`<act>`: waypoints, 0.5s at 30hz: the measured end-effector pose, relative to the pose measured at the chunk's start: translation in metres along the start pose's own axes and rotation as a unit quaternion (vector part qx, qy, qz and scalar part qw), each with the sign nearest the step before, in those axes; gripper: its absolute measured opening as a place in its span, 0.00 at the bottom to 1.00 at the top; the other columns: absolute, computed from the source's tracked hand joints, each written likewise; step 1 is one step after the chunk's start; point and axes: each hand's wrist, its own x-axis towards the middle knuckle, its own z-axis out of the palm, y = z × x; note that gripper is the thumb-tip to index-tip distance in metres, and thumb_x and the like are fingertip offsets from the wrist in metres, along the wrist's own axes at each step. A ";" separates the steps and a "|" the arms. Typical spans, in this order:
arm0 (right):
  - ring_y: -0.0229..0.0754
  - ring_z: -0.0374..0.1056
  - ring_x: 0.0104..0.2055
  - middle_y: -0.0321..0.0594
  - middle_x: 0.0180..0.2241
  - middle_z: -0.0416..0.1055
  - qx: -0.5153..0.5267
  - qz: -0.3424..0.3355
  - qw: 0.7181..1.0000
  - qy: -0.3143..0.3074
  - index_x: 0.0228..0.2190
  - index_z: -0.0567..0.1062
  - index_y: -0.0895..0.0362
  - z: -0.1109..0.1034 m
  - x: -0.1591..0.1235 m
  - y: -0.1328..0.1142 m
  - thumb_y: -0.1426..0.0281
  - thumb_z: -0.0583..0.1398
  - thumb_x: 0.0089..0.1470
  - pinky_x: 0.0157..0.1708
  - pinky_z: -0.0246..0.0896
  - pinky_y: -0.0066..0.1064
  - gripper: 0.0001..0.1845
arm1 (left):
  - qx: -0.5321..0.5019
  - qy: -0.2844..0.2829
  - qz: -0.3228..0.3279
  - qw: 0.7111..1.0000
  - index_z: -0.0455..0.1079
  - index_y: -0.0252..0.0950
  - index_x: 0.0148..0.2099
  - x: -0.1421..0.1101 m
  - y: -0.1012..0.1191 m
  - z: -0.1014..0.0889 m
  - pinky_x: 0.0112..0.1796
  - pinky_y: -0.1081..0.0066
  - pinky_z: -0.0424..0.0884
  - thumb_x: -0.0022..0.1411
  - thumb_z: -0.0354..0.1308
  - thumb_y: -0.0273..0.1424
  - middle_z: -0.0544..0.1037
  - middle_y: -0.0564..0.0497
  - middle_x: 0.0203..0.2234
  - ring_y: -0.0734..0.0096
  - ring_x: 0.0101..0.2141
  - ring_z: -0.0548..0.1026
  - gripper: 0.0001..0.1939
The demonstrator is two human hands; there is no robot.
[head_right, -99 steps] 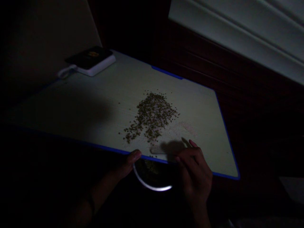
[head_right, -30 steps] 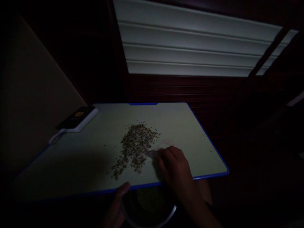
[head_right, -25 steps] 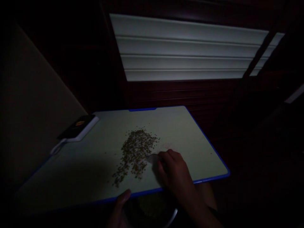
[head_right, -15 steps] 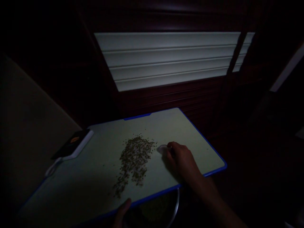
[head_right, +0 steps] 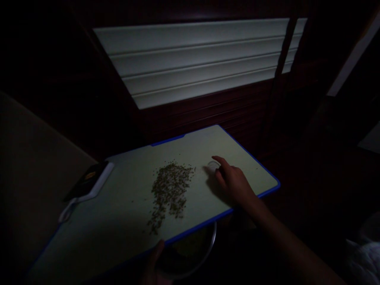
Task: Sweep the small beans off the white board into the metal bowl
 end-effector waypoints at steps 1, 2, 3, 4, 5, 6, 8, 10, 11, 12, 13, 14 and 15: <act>0.42 0.73 0.28 0.39 0.29 0.79 0.007 0.000 1.000 0.000 0.62 0.67 0.56 0.000 0.000 0.000 0.66 0.53 0.65 0.31 0.62 0.33 0.26 | -0.001 0.025 0.017 1.000 0.68 0.46 0.68 -0.001 0.001 0.000 0.63 0.51 0.67 0.64 0.62 0.30 0.86 0.48 0.47 0.50 0.58 0.76 0.31; 0.42 0.73 0.28 0.40 0.30 0.80 0.014 -0.001 1.000 0.000 0.62 0.68 0.56 -0.001 0.000 0.000 0.66 0.53 0.65 0.32 0.63 0.33 0.26 | -0.005 0.049 0.033 0.998 0.67 0.46 0.69 -0.001 0.002 0.000 0.63 0.52 0.67 0.64 0.61 0.28 0.86 0.48 0.47 0.51 0.57 0.77 0.32; 0.42 0.74 0.29 0.40 0.31 0.80 0.020 -0.002 1.000 0.000 0.61 0.68 0.56 -0.001 0.000 0.001 0.67 0.53 0.64 0.32 0.64 0.33 0.25 | -0.011 0.071 0.047 0.996 0.66 0.45 0.70 -0.002 0.002 0.001 0.63 0.52 0.68 0.64 0.61 0.27 0.86 0.48 0.47 0.51 0.57 0.78 0.32; 0.42 0.75 0.31 0.41 0.33 0.81 0.026 -0.003 1.000 -0.002 0.61 0.69 0.57 -0.002 0.000 0.001 0.67 0.53 0.64 0.33 0.65 0.34 0.25 | -0.017 0.086 0.054 0.995 0.65 0.45 0.70 -0.003 0.003 0.002 0.63 0.52 0.68 0.65 0.60 0.26 0.86 0.48 0.46 0.52 0.56 0.78 0.32; 0.42 0.75 0.32 0.42 0.34 0.81 0.030 -0.004 1.000 -0.003 0.60 0.70 0.57 -0.002 0.000 0.002 0.68 0.52 0.63 0.35 0.66 0.34 0.25 | -0.022 0.095 0.058 0.993 0.65 0.44 0.70 -0.004 0.003 0.004 0.62 0.52 0.68 0.65 0.59 0.25 0.87 0.48 0.45 0.52 0.56 0.79 0.32; 0.42 0.76 0.34 0.43 0.36 0.81 0.034 -0.005 0.999 -0.004 0.59 0.71 0.57 -0.003 0.001 0.002 0.69 0.52 0.63 0.36 0.67 0.35 0.25 | -0.028 0.103 0.060 0.992 0.65 0.43 0.70 -0.005 0.003 0.006 0.62 0.52 0.69 0.65 0.59 0.24 0.87 0.47 0.45 0.52 0.55 0.79 0.32; 0.42 0.76 0.35 0.43 0.37 0.81 0.042 -0.007 0.999 0.000 0.57 0.73 0.57 -0.004 0.001 0.003 0.70 0.52 0.62 0.38 0.67 0.36 0.24 | -0.037 0.121 0.064 0.990 0.65 0.40 0.70 -0.006 0.003 0.011 0.62 0.52 0.68 0.66 0.58 0.23 0.87 0.46 0.44 0.52 0.55 0.79 0.31; 0.43 0.76 0.37 0.43 0.38 0.81 0.053 -0.012 0.999 0.002 0.56 0.75 0.56 -0.004 0.001 0.004 0.69 0.53 0.62 0.40 0.68 0.37 0.23 | -0.060 0.140 0.048 0.987 0.64 0.36 0.70 -0.008 0.002 0.016 0.63 0.51 0.66 0.68 0.57 0.23 0.87 0.45 0.42 0.53 0.55 0.79 0.29; 0.43 0.76 0.37 0.43 0.39 0.81 0.062 -0.014 0.998 -0.001 0.55 0.75 0.56 -0.004 0.001 0.004 0.68 0.54 0.62 0.40 0.68 0.37 0.22 | -0.069 0.142 0.041 0.987 0.65 0.36 0.69 -0.009 0.002 0.017 0.64 0.51 0.66 0.68 0.56 0.23 0.87 0.45 0.42 0.53 0.55 0.79 0.28; 0.43 0.76 0.38 0.43 0.39 0.81 0.074 -0.017 0.997 -0.009 0.54 0.76 0.55 -0.003 0.002 0.003 0.67 0.55 0.62 0.40 0.69 0.36 0.21 | -0.078 0.139 0.042 0.986 0.66 0.36 0.69 -0.010 0.002 0.019 0.64 0.52 0.65 0.68 0.56 0.24 0.87 0.45 0.42 0.53 0.54 0.80 0.27; 0.43 0.76 0.38 0.43 0.39 0.81 0.087 -0.021 0.996 -0.022 0.54 0.76 0.55 -0.002 0.002 0.001 0.67 0.56 0.62 0.40 0.69 0.36 0.20 | -0.080 0.132 0.047 0.987 0.67 0.36 0.68 -0.010 0.001 0.019 0.64 0.52 0.66 0.68 0.56 0.24 0.87 0.45 0.43 0.54 0.54 0.80 0.27; 0.42 0.76 0.38 0.42 0.39 0.81 0.100 -0.027 0.994 -0.042 0.53 0.77 0.55 -0.001 0.004 -0.001 0.66 0.57 0.62 0.40 0.69 0.35 0.19 | -0.076 0.123 0.056 0.988 0.68 0.37 0.67 -0.010 0.000 0.018 0.63 0.53 0.66 0.68 0.57 0.24 0.87 0.45 0.44 0.54 0.54 0.80 0.26; 0.42 0.76 0.38 0.42 0.39 0.81 0.115 -0.036 0.990 -0.067 0.52 0.77 0.54 0.000 0.007 -0.005 0.66 0.58 0.62 0.39 0.69 0.34 0.18 | -0.070 0.112 0.068 0.989 0.69 0.37 0.66 -0.010 -0.001 0.016 0.63 0.53 0.67 0.68 0.57 0.25 0.87 0.46 0.44 0.54 0.54 0.80 0.25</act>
